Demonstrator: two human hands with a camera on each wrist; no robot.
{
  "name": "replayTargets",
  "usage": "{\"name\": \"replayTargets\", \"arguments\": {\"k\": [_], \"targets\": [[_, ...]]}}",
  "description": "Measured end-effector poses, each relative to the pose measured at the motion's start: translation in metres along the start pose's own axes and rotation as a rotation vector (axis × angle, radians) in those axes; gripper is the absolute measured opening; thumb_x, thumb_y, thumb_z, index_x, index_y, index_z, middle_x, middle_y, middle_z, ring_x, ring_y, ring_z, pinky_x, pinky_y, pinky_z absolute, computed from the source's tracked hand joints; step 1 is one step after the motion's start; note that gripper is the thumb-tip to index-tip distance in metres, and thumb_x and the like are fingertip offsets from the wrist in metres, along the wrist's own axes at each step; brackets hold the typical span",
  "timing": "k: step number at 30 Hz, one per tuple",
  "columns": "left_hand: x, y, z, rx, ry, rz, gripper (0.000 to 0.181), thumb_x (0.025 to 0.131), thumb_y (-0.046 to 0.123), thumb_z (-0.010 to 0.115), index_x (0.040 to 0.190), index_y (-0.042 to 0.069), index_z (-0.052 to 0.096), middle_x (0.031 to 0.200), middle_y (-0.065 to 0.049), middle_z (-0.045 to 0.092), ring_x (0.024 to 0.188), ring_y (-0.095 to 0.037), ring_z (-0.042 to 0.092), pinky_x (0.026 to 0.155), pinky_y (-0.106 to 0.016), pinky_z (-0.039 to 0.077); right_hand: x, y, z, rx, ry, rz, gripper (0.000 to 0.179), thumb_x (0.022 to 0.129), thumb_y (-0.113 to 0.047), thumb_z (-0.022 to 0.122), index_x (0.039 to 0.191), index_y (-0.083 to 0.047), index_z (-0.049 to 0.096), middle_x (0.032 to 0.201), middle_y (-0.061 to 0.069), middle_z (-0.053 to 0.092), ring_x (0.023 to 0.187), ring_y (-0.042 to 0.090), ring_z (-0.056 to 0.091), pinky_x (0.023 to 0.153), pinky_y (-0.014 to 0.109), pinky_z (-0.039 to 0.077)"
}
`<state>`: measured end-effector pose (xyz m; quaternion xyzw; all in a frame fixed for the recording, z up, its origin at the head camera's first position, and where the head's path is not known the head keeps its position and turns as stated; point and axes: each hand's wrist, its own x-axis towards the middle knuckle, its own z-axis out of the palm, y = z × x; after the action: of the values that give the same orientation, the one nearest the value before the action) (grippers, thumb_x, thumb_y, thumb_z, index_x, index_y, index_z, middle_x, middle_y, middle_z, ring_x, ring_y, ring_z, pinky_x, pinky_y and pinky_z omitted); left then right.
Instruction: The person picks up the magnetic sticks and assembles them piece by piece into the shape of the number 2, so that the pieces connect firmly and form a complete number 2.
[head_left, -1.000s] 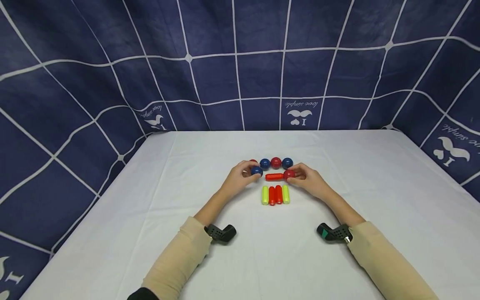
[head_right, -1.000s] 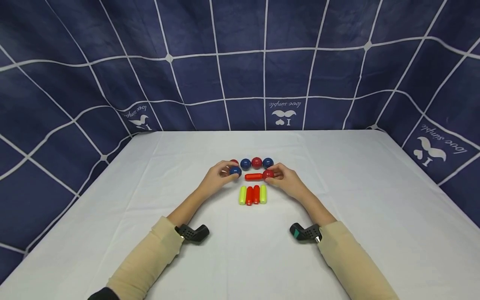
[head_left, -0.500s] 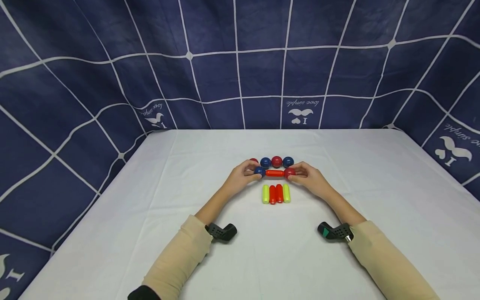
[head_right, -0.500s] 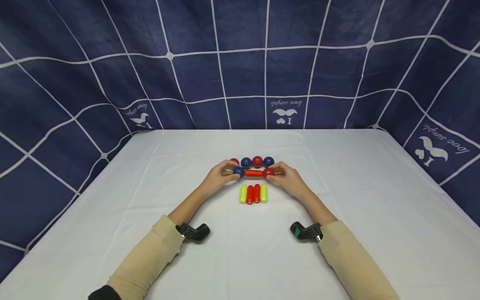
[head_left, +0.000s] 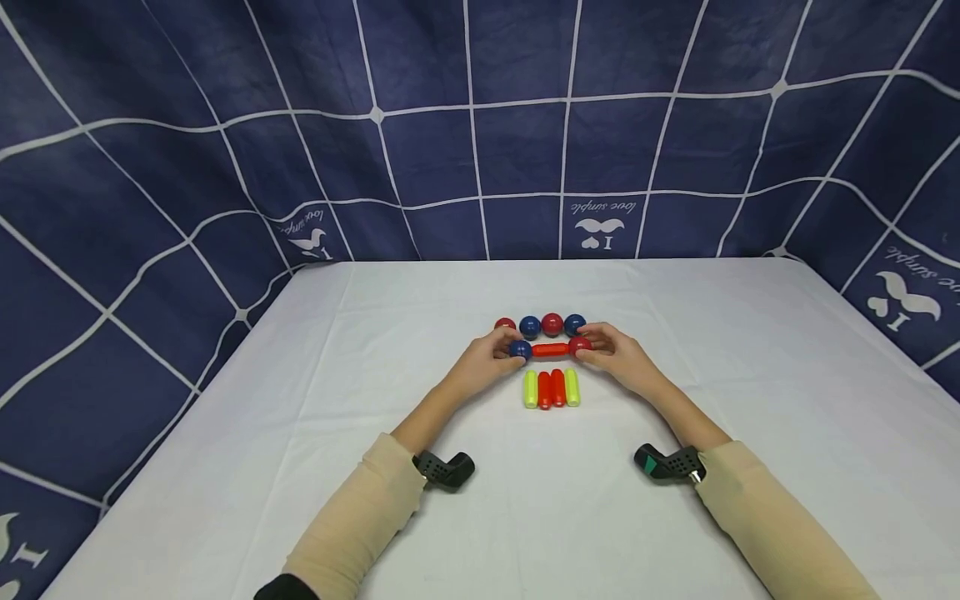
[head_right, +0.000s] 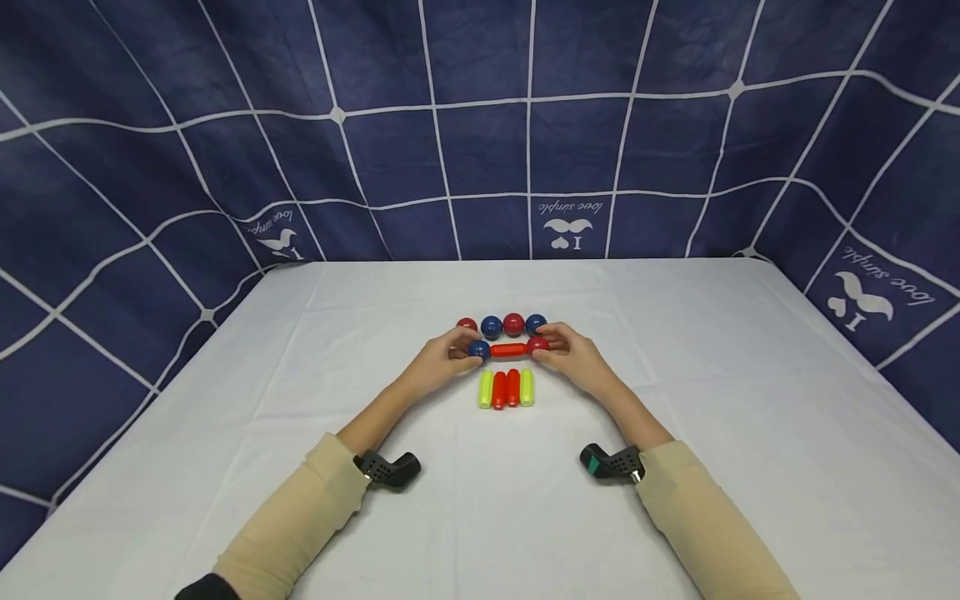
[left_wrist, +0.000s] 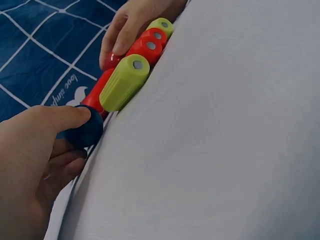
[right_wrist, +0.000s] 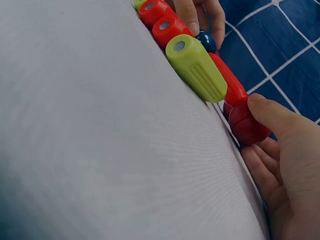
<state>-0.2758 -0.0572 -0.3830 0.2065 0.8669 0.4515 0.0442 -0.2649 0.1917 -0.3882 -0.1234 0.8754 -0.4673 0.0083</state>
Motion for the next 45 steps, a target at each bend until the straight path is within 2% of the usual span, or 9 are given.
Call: {"name": "replayTargets", "arguments": {"k": [4, 6, 8, 12, 17, 20, 29, 38, 45], "targets": [[-0.005, 0.01, 0.002, 0.136, 0.07, 0.071, 0.032, 0.087, 0.022, 0.059, 0.116, 0.012, 0.055, 0.119, -0.005, 0.056, 0.108, -0.018, 0.053, 0.096, -0.033, 0.043, -0.001, -0.001, 0.001, -0.018, -0.012, 0.003, 0.049, 0.085, -0.033, 0.062, 0.125, -0.009, 0.05, 0.12, 0.016, 0.056, 0.107, 0.029, 0.054, 0.092, 0.043, 0.045], [-0.01, 0.017, 0.006, 0.209, 0.104, 0.134, 0.029, 0.088, 0.023, 0.057, 0.115, 0.012, 0.056, 0.117, -0.004, 0.055, 0.109, -0.017, 0.051, 0.097, -0.033, 0.042, -0.001, -0.001, 0.001, -0.027, -0.017, -0.003, 0.047, 0.085, -0.033, 0.062, 0.123, -0.008, 0.052, 0.118, 0.015, 0.057, 0.104, 0.028, 0.055, 0.09, 0.041, 0.047], [-0.014, 0.026, 0.011, 0.268, 0.102, 0.214, 0.026, 0.089, 0.023, 0.056, 0.112, 0.012, 0.059, 0.115, -0.003, 0.056, 0.109, -0.016, 0.051, 0.097, -0.033, 0.042, -0.001, -0.001, 0.001, -0.027, -0.021, -0.008, 0.046, 0.085, -0.033, 0.061, 0.122, -0.008, 0.053, 0.117, 0.015, 0.058, 0.103, 0.028, 0.056, 0.089, 0.04, 0.047], [-0.021, 0.037, 0.023, 0.369, -0.022, 0.369, 0.026, 0.09, 0.026, 0.053, 0.112, 0.014, 0.06, 0.116, 0.0, 0.057, 0.113, -0.014, 0.05, 0.099, -0.03, 0.039, 0.0, -0.001, 0.001, -0.022, -0.023, -0.028, 0.046, 0.086, -0.034, 0.061, 0.122, -0.007, 0.052, 0.117, 0.015, 0.058, 0.103, 0.027, 0.057, 0.089, 0.04, 0.047], [-0.025, 0.037, 0.034, 0.476, -0.237, 0.457, 0.036, 0.092, 0.031, 0.05, 0.125, 0.019, 0.055, 0.134, 0.001, 0.049, 0.129, -0.012, 0.039, 0.108, -0.03, 0.029, 0.001, 0.0, 0.001, -0.024, -0.027, -0.046, 0.046, 0.086, -0.034, 0.061, 0.122, -0.007, 0.052, 0.115, 0.016, 0.059, 0.102, 0.026, 0.057, 0.088, 0.039, 0.047], [-0.025, 0.033, 0.035, 0.499, -0.297, 0.475, 0.038, 0.093, 0.032, 0.049, 0.128, 0.02, 0.052, 0.14, 0.001, 0.044, 0.133, -0.012, 0.034, 0.11, -0.03, 0.025, 0.001, 0.0, 0.002, -0.031, -0.03, -0.052, 0.046, 0.086, -0.034, 0.061, 0.122, -0.007, 0.052, 0.115, 0.016, 0.059, 0.101, 0.026, 0.058, 0.087, 0.038, 0.048], [-0.025, 0.03, 0.033, 0.39, -0.314, 0.463, 0.034, 0.092, 0.027, 0.051, 0.124, 0.015, 0.056, 0.138, -0.002, 0.045, 0.132, -0.014, 0.036, 0.109, -0.029, 0.027, 0.0, 0.0, 0.001, -0.04, -0.026, -0.04, 0.046, 0.086, -0.033, 0.061, 0.122, -0.007, 0.052, 0.115, 0.016, 0.059, 0.101, 0.027, 0.057, 0.089, 0.04, 0.047], [-0.036, 0.026, 0.022, 0.338, -0.311, 0.384, 0.032, 0.092, 0.026, 0.052, 0.122, 0.017, 0.057, 0.138, 0.0, 0.045, 0.132, -0.014, 0.036, 0.109, -0.033, 0.028, 0.001, 0.001, 0.0, -0.037, -0.029, -0.037, 0.046, 0.086, -0.035, 0.061, 0.122, -0.008, 0.053, 0.118, 0.016, 0.058, 0.103, 0.028, 0.058, 0.089, 0.042, 0.047], [-0.042, 0.012, 0.005, 0.286, -0.296, 0.333, 0.031, 0.09, 0.026, 0.055, 0.12, 0.018, 0.059, 0.137, 0.001, 0.046, 0.132, -0.016, 0.036, 0.109, -0.036, 0.028, 0.0, 0.0, -0.001, -0.04, -0.028, -0.007, 0.047, 0.085, -0.035, 0.061, 0.123, -0.008, 0.052, 0.119, 0.015, 0.057, 0.103, 0.028, 0.057, 0.091, 0.042, 0.046]]}}
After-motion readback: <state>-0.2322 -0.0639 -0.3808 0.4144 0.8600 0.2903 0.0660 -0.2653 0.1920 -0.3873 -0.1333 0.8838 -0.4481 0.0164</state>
